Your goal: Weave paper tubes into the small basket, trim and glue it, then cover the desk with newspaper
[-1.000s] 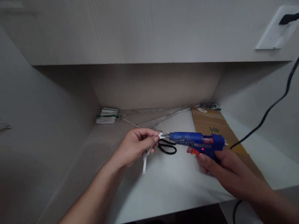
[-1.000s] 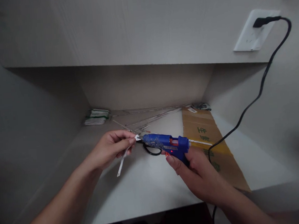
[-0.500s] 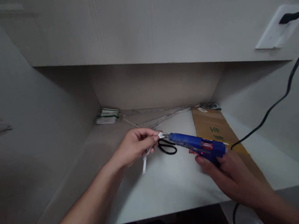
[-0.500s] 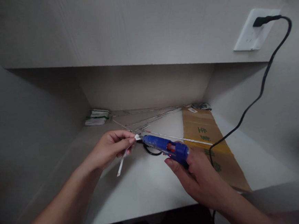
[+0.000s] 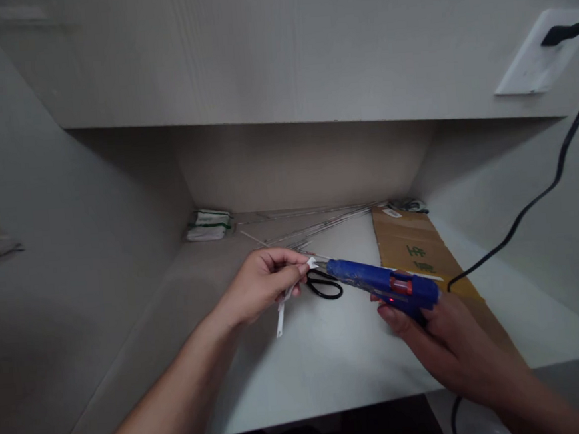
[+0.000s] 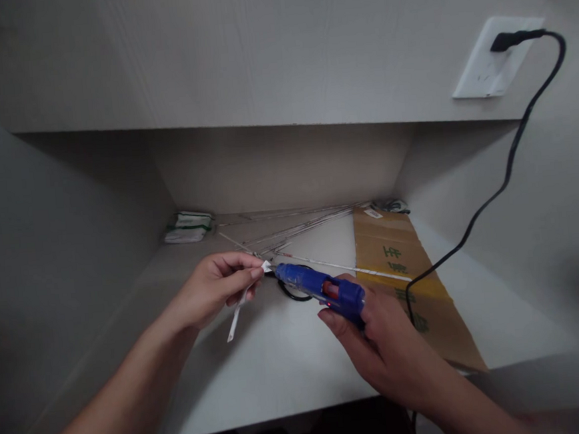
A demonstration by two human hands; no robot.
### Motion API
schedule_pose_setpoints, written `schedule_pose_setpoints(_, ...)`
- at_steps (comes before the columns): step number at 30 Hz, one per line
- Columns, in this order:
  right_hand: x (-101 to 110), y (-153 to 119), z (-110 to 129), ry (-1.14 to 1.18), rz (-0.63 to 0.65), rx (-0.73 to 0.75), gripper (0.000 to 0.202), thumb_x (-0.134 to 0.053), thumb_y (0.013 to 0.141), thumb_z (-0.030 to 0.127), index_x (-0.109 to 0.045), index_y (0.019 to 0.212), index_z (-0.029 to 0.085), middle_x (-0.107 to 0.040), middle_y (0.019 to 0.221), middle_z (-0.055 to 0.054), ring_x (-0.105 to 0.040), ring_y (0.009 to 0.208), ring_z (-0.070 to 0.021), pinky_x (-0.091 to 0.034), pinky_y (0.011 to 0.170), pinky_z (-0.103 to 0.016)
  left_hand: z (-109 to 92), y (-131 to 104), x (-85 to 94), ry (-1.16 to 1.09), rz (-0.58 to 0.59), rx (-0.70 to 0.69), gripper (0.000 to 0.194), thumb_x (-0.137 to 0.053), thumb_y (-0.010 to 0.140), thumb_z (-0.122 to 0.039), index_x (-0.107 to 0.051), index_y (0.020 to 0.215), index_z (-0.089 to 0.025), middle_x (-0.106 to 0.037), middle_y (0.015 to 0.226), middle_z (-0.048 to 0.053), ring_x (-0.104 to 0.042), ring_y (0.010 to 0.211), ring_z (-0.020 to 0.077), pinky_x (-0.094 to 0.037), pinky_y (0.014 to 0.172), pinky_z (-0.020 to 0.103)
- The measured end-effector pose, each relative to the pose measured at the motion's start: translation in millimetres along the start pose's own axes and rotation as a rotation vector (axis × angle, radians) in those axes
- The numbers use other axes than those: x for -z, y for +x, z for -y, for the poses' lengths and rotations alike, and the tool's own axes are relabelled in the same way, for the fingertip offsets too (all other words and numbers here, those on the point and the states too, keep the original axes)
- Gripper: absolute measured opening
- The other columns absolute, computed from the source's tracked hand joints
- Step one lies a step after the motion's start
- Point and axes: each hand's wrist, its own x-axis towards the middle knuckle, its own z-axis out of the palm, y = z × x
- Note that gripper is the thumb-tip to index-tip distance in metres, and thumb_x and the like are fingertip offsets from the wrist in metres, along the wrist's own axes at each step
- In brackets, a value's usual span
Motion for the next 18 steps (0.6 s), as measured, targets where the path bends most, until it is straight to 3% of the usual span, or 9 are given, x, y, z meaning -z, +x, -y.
schedule_pose_setpoints(18,1.8,-1.5,0.5,-0.087,0.007,0.041,0.013,-0.051,0.093,0.032,-0.051,0.084,0.023,-0.060,0.065,0.001,-0.056,0.056,-0.0141,-0.041,0.053,-0.029,2.0,2.2,0.4,-0.019,0.012,-0.004,0.021,-0.068,0.079,-0.032,-0.071,0.089,-0.014,-0.057,0.059,-0.002,-0.048,0.047,0.0057,-0.028,0.039,0.017)
